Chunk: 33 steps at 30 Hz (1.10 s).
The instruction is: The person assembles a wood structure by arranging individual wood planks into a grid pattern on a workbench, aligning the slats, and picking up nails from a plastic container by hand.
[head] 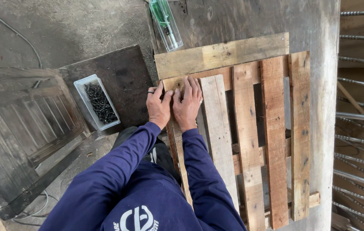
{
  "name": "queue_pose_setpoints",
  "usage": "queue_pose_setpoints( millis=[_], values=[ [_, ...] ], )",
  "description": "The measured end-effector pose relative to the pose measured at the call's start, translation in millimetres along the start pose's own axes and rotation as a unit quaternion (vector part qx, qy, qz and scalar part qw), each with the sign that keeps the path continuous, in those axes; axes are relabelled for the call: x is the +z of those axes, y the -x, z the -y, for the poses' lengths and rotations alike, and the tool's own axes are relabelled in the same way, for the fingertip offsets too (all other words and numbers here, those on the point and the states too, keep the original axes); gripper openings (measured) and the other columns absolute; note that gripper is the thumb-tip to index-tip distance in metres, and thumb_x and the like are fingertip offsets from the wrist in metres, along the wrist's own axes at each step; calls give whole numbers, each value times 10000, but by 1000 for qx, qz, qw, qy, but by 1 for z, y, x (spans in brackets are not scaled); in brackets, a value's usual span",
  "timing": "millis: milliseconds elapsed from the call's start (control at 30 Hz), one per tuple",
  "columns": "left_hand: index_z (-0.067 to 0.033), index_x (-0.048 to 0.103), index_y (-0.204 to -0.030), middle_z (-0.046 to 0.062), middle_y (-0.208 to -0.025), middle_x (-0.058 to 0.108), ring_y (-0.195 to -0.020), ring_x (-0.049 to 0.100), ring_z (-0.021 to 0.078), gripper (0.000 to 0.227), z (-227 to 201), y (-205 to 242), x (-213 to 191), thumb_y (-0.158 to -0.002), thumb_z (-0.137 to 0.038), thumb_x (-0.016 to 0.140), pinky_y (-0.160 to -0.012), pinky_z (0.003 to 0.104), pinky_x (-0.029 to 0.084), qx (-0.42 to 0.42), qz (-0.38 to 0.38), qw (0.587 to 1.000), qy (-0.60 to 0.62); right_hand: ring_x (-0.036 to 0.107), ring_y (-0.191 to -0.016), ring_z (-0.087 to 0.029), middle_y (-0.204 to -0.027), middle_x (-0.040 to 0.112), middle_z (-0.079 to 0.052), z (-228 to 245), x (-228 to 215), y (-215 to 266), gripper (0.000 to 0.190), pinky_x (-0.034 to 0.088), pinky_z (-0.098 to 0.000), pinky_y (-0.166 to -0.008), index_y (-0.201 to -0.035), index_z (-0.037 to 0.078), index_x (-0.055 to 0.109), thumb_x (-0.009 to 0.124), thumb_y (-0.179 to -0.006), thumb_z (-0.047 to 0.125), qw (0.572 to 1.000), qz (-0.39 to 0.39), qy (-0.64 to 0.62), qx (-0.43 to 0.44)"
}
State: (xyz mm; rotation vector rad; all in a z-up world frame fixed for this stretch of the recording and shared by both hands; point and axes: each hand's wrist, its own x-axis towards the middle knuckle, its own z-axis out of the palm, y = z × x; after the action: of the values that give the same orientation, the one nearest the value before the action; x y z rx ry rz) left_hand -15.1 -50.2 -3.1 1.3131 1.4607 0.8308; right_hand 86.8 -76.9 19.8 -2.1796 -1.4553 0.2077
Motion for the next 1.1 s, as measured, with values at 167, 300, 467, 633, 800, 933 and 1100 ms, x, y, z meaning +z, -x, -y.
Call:
queue_pose_setpoints(
  millis=[167,300,467,633,800,933,1100],
  values=[
    [-28,514,-1415,244,-1206,598,-1082,592,429,538,-6,-9,-6,-920,-131,696,-924,466,493,72,21,997,16,452,-1418,-377,-1458,550,-158,3,-5,-2,434,339,-495,-1172,-1382,64,585,668,-970,172,1000,0,12,-15],
    [-92,570,-1323,237,-1177,587,-1069,593,440,467,-11,-32,-23,-893,-199,715,-905,473,492,-24,160,986,-45,461,-1405,-373,-1447,556,-159,9,-8,-4,416,337,-499,-1157,-1362,55,592,653,-965,164,1000,-2,22,-17],
    [-105,617,-1278,230,-1186,585,-1105,586,434,479,-15,-46,-35,-839,-227,768,-929,457,494,32,187,980,-65,452,-1401,-385,-1431,558,-170,13,-10,-6,416,325,-507,-1149,-1342,44,592,640,-945,162,1000,4,29,-9],
    [-102,630,-1260,215,-1240,607,-1133,581,431,472,-13,-46,-38,-831,-230,779,-948,464,486,65,198,975,-76,453,-1397,-375,-1426,566,-155,16,-11,-8,404,334,-498,-1141,-1324,59,601,633,-935,164,999,11,35,8],
    [-90,608,-1255,202,-1222,655,-1155,602,416,479,-9,-58,-37,-831,-234,775,-965,455,496,61,237,966,-84,456,-1384,-366,-1406,576,-137,19,-12,-9,392,336,-496,-1131,-1288,86,620,640,-906,171,999,7,45,21],
    [-111,618,-1258,170,-1216,663,-1156,611,392,478,-12,-57,-39,-819,-229,769,-952,440,503,47,248,964,-87,453,-1374,-361,-1401,572,-139,17,-10,-8,408,337,-490,-1113,-1288,86,613,651,-893,183,998,13,41,34],
    [-145,615,-1280,127,-1275,625,-1185,596,351,467,-25,-66,-43,-845,-237,758,-965,422,496,-23,297,948,-113,436,-1369,-360,-1391,561,-137,5,1,-4,443,331,-497,-1091,-1291,89,608,661,-864,194,997,25,54,51]
  ],
)
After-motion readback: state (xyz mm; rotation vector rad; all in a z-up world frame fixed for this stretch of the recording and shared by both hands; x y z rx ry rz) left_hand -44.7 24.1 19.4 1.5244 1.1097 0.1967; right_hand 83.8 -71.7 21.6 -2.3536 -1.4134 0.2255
